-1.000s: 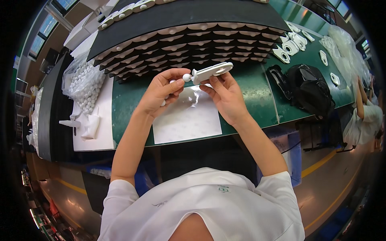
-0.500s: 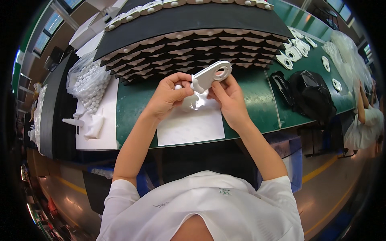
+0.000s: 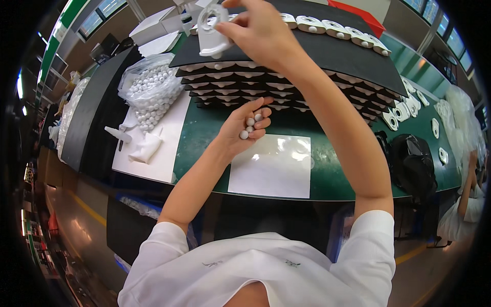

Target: Assembling and organizing small white plastic components on a factory production line.

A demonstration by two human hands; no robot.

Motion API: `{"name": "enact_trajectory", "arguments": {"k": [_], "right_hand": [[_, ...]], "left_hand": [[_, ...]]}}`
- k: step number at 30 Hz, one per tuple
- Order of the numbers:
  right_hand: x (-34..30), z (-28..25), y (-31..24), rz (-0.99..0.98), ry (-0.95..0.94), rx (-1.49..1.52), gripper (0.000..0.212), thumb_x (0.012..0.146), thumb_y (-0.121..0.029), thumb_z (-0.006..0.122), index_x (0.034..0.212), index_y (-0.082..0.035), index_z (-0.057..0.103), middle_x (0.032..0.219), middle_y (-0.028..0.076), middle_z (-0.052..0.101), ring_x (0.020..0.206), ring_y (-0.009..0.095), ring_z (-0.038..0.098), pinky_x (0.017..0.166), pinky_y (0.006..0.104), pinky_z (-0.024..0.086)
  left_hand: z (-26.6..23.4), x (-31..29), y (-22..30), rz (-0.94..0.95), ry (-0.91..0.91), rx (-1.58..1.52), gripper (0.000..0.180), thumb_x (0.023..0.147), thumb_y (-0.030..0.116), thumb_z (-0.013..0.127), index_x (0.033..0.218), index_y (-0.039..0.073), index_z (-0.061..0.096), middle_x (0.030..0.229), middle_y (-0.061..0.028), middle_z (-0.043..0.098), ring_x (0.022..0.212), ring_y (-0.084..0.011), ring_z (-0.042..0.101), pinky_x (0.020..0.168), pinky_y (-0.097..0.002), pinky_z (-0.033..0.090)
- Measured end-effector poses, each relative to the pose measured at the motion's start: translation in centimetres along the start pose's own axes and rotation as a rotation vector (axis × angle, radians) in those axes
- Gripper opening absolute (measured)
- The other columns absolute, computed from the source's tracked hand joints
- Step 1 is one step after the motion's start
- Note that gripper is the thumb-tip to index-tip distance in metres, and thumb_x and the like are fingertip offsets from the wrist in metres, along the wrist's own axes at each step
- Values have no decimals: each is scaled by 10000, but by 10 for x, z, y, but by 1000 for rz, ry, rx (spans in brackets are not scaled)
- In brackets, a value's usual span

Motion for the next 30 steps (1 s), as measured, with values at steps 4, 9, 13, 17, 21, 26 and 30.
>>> {"name": "enact_trajectory", "arguments": {"k": [4,9,13,17,21,26,30], "right_hand": [[46,43,24,234,-115,175,305,828,-147,685,1055,46,621,915,116,656,728,114,620,689,208,521],[69,64,47,399,-166,154,266,783,-186,734,871,59,679,777,114,671,591,122,641,541,179,540],[71,64,46,337,-193,-13,323,764,-252,754,797,62,686,720,121,673,516,129,633,505,188,539],[50,49,25,148,-140,-48,370,770,-293,741,858,61,677,742,136,683,548,152,647,541,232,545],[-1,-12,-5,-128,-16,-152,291,828,-189,655,981,57,629,799,151,675,666,174,634,622,276,503],[-65,-130,-7,-470,476,-482,128,848,-51,618,963,-4,647,809,82,666,687,111,599,604,218,470],[-105,-262,53,-192,772,-555,199,875,-156,617,1024,-28,648,885,76,656,723,122,599,626,234,474]], "left_hand": [[-9,4,-1,-73,53,-202,319,808,41,499,1120,-12,456,875,-84,511,603,-123,422,390,-201,291],[-13,5,-2,-50,90,-193,382,737,-60,435,1115,-7,441,912,-109,517,605,-137,432,387,-202,294],[-12,6,-4,-59,107,-176,338,770,-64,452,1102,2,451,920,-110,535,594,-126,424,385,-201,298],[-12,8,-6,-96,34,-121,258,822,-33,492,1076,11,475,921,-100,552,583,-102,412,381,-192,297],[-10,10,-9,-95,-24,-50,200,941,231,548,1023,54,507,846,-44,535,540,-60,387,363,-170,275],[-5,6,-12,-87,-6,7,342,898,373,599,985,55,511,718,-9,506,510,-47,346,374,-165,240],[-2,5,-12,-78,13,18,363,884,406,598,979,57,562,657,31,406,510,-39,313,369,-159,219]]}}
Point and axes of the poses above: each hand's wrist, its own x-axis towards the middle knuckle, its own z-axis out of the palm, y = z × x, the point moved 3 cm from there along x, towards the middle knuckle
